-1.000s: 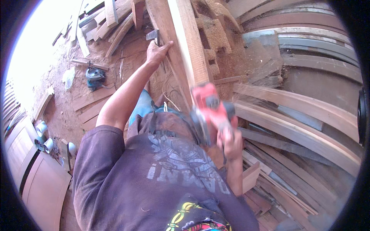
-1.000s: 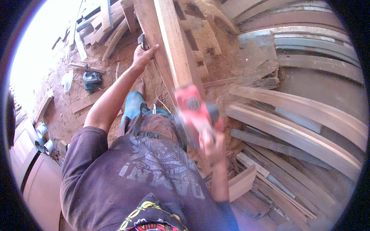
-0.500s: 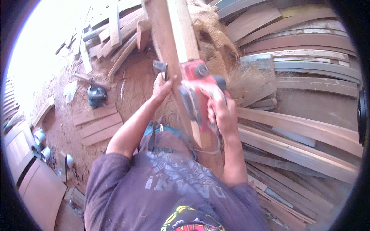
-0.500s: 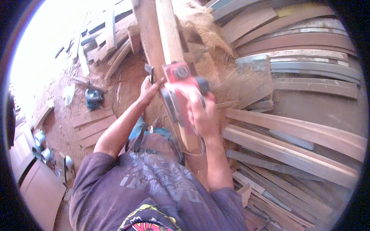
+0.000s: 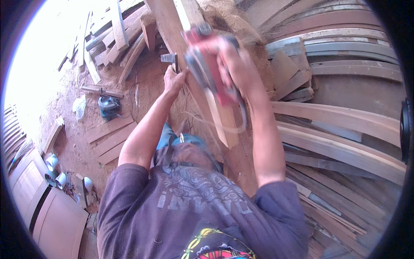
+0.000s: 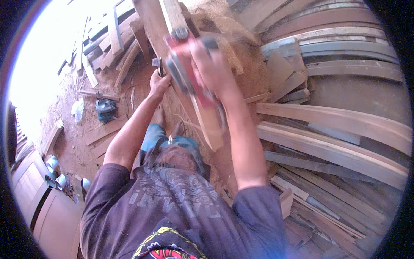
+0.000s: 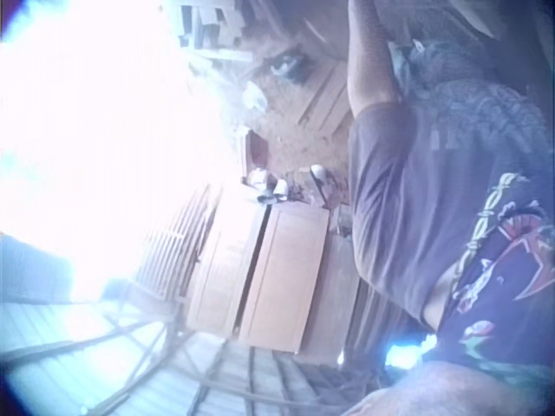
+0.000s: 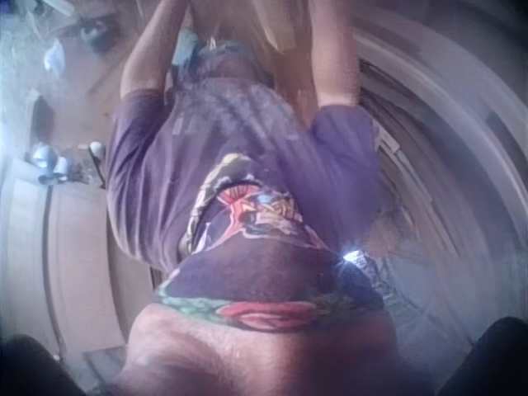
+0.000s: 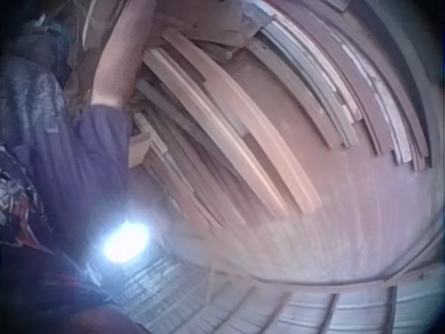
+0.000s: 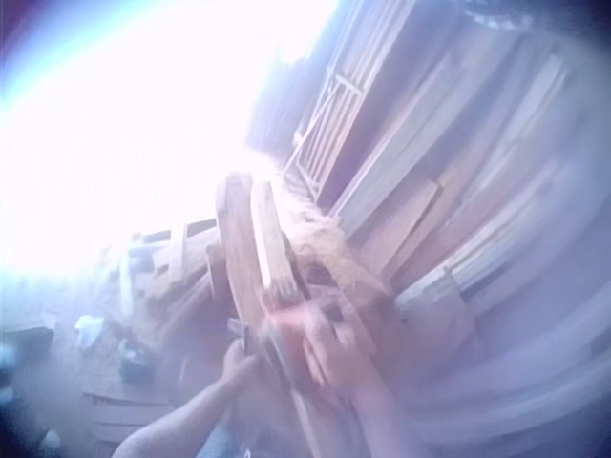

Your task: The person sands a wooden plank using a handheld electric sander, repeatedly moving the tool along the plank's surface and edges. The person also uses a metal square to check the plank's corners and edges during the process.

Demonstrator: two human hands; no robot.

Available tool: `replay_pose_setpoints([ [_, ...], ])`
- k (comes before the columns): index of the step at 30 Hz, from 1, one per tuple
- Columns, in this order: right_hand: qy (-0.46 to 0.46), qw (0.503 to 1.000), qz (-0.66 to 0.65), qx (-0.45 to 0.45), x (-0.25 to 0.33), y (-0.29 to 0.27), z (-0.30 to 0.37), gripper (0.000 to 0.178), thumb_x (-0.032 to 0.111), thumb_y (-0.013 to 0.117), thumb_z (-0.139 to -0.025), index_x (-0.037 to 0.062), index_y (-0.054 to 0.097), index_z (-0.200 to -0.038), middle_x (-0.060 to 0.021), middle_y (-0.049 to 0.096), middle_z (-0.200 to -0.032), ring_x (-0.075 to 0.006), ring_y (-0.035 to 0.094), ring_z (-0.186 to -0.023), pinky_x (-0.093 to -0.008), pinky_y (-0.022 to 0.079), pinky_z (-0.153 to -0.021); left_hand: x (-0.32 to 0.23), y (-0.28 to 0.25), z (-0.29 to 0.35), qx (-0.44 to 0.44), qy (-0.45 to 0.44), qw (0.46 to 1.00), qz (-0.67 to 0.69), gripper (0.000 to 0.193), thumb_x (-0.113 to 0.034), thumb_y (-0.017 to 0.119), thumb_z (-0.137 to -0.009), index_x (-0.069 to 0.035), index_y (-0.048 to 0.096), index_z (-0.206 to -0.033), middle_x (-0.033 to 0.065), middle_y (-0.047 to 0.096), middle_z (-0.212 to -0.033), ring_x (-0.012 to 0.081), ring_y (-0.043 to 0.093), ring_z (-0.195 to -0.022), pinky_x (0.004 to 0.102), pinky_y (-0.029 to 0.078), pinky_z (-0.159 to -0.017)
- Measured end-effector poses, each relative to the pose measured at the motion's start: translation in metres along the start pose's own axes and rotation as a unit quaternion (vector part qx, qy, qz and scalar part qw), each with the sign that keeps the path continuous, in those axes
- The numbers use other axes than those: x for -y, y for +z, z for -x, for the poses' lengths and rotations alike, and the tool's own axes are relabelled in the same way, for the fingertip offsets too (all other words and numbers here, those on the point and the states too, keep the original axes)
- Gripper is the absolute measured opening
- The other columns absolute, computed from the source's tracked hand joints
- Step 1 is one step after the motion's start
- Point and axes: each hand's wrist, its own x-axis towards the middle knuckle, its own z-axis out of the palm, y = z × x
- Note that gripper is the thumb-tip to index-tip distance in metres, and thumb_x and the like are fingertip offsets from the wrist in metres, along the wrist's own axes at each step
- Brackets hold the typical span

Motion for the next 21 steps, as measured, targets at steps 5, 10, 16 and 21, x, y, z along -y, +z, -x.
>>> replay_pose_setpoints([
  [5,0.097,0.990,0.026,-0.096,-0.085,-0.013,0.231,0.051,0.049,0.053,-0.110,0.0085,0.061,-0.080,0.0039,0.054,-0.062,-0.0064,0.049,-0.052,-0.0268,0.038,-0.049,-0.012,0.000,-0.001,0.020,-0.035,0.999,0.008,0.057,-0.048,0.088,-0.088,-0.001,0.072,-0.115,0.0159,0.079,-0.107,0.0273,0.075,-0.101,0.0418,0.057,-0.093],
  [10,0.207,0.968,0.019,-0.138,-0.104,-0.011,0.323,0.042,0.036,0.059,-0.106,0.0022,0.066,-0.082,0.0017,0.057,-0.064,-0.0089,0.053,-0.060,-0.0330,0.041,-0.055,-0.009,-0.002,-0.006,0.051,-0.023,0.997,0.058,0.048,-0.040,0.090,-0.091,-0.002,0.075,-0.115,0.0077,0.077,-0.102,0.0184,0.074,-0.088,0.0368,0.061,-0.077],
  [16,0.175,0.973,-0.002,-0.149,-0.091,-0.005,0.274,0.042,0.037,0.060,-0.108,0.0033,0.065,-0.082,0.0012,0.057,-0.064,-0.0083,0.052,-0.058,-0.0306,0.039,-0.053,-0.019,-0.016,-0.042,0.038,-0.048,0.997,0.036,0.047,-0.037,0.091,-0.091,-0.002,0.072,-0.117,0.0117,0.077,-0.104,0.0235,0.076,-0.092,0.0421,0.063,-0.078],
  [21,0.136,0.980,-0.013,-0.142,-0.059,0.002,0.185,0.047,0.043,0.057,-0.111,0.0053,0.063,-0.083,0.0012,0.057,-0.067,-0.0065,0.050,-0.055,-0.0257,0.036,-0.048,-0.049,-0.036,-0.087,0.006,-0.068,0.994,0.082,0.055,-0.041,0.092,-0.087,0.006,0.076,-0.112,0.0161,0.080,-0.098,0.0220,0.078,-0.084,0.0368,0.061,-0.076],
])
